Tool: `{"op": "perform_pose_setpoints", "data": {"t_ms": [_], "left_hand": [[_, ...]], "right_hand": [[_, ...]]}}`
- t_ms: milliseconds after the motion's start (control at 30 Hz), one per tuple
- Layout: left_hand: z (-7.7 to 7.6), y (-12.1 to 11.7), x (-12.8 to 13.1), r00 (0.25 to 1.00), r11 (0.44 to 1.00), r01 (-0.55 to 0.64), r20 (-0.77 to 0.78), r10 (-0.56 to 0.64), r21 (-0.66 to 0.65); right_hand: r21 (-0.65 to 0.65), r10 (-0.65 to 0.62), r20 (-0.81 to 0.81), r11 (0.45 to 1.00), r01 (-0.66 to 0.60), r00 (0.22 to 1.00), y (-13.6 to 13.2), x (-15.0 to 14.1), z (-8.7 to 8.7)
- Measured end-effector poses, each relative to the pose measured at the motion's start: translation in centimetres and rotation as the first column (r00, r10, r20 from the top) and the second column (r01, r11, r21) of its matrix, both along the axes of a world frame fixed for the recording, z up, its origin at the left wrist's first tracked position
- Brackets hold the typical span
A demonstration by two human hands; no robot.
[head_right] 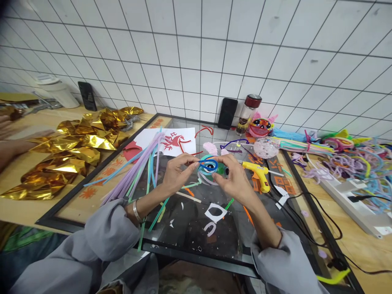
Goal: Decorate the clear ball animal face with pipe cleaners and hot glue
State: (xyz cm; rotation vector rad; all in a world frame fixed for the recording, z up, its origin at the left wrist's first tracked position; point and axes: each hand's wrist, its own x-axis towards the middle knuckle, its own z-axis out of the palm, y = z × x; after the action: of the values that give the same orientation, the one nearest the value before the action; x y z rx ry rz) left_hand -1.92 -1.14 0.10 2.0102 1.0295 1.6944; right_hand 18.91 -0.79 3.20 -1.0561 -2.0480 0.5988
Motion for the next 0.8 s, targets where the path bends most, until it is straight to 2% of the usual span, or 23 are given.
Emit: {"op": "perform_pose_setpoints", "data": {"t_ms": [200, 367, 467, 567, 667, 800], "left_hand": [[0.5, -0.4, -0.3, 0.999, 0.998, 0.028, -0.023, -0.026, 0.051], [0.9, -0.9, -0.5, 0.996, 0.989, 0.053, -0.076, -0.043, 0.139], [0.9, -1.2, -0.5, 0.993, 0.986, 0.057, -0.108, -0.040, 0.158], [1.0, -1.4, -0.5, 0.993, 0.985, 0.051, -0.114, -0.033, 0.166], [1.0, -1.6, -0.6, 0.995, 0.989, 0.071, -0.072, -0.063, 0.127], [0.7, -1.7, -0.7, 0.984, 0.985, 0.148, 0.112, -0.138, -0.091]], "right_hand": [[-0.033, -0.037, -0.101, 0.999, 0.034, 0.994, -0.2, 0.1, 0.2], [0.058, -0.028, -0.228, 0.997, 0.042, 0.973, -1.1, 0.1, 1.7], [0.125, 0.025, -0.202, 0.992, 0.000, 0.979, -2.0, -0.2, 2.3], [0.125, 0.039, -0.121, 0.992, -0.023, 0.992, -2.6, -0.9, 2.3], [0.104, 0.018, -0.048, 0.995, -0.013, 0.999, -3.1, -1.8, 1.7], [0.048, 0.033, -0.023, 0.998, -0.031, 0.999, -3.6, -3.0, 0.8]]}}
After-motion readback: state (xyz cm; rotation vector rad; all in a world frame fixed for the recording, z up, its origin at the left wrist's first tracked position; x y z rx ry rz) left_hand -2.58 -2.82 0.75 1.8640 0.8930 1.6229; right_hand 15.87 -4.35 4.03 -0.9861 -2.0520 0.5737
